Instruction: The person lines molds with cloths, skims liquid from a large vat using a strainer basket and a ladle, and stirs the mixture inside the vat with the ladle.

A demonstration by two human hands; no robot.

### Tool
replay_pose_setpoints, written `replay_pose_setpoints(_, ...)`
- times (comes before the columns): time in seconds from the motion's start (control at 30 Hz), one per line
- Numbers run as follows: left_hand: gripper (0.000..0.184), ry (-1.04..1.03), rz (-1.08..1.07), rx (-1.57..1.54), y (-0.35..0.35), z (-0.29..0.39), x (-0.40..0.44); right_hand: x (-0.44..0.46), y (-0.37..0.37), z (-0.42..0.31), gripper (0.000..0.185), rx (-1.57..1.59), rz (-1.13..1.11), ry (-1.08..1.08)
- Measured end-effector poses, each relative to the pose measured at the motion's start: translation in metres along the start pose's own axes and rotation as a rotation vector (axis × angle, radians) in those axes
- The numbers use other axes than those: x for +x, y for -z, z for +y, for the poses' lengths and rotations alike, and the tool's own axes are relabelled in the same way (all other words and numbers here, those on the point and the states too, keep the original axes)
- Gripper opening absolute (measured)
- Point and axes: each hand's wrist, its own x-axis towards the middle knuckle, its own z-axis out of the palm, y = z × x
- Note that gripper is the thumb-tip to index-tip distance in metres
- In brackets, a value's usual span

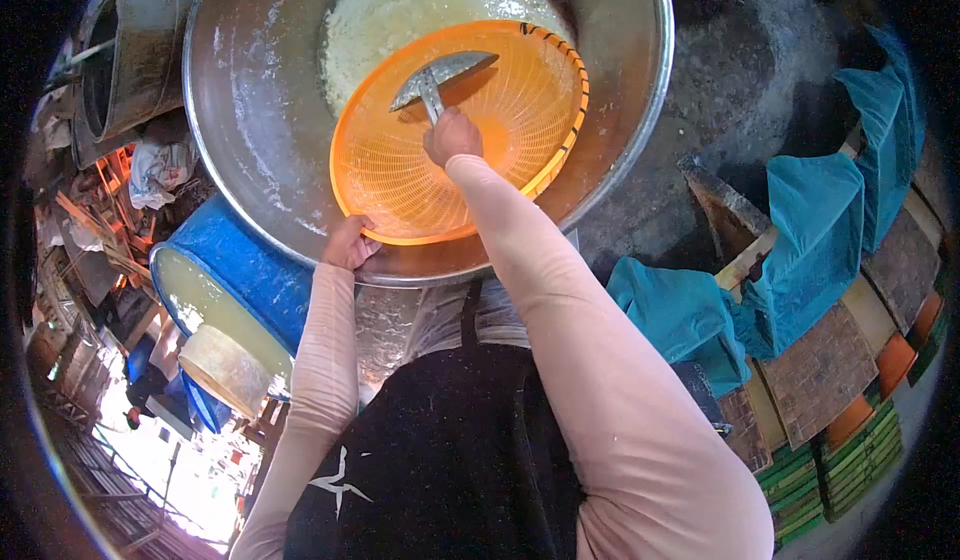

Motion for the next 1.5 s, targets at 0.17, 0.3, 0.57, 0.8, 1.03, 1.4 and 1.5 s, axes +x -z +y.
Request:
replay_pose_setpoints(0.17,0.029,0.048,0.014,-0.036,-0.003,0.004,0.009,0.011,-0.016,0.010,0.040,0.040,-0.009,-0.068)
replay_pose_setpoints(0.3,0.033,0.090,-0.026,-0.077,0.006,0.006,0.023,0.019,-0.024,0.015,0.043,0.100,-0.034,-0.146)
replay_pose_setpoints(0.57,0.036,0.098,-0.023,-0.072,0.012,0.010,0.037,0.023,-0.048,0.027,0.043,0.121,-0.014,-0.137)
replay_pose_setpoints(0.8,0.041,0.138,0.100,-0.014,0.003,0.010,0.061,0.015,-0.077,0.039,0.046,0.196,0.086,-0.114)
replay_pose_setpoints(1.03,0.043,0.113,0.062,-0.160,0.001,0.004,0.080,0.015,-0.090,0.044,0.045,0.034,-0.026,-0.303)
replay_pose_setpoints(1.4,0.036,-0.891,0.727,0.651,-0.056,-0.009,0.052,0.028,-0.111,0.078,0.040,-0.103,-0.100,-0.347)
replay_pose_setpoints(1.5,0.039,-0.984,0.149,1.156,-0.092,-0.004,-0.008,0.029,-0.106,0.081,0.042,-0.140,-0.136,-0.321)
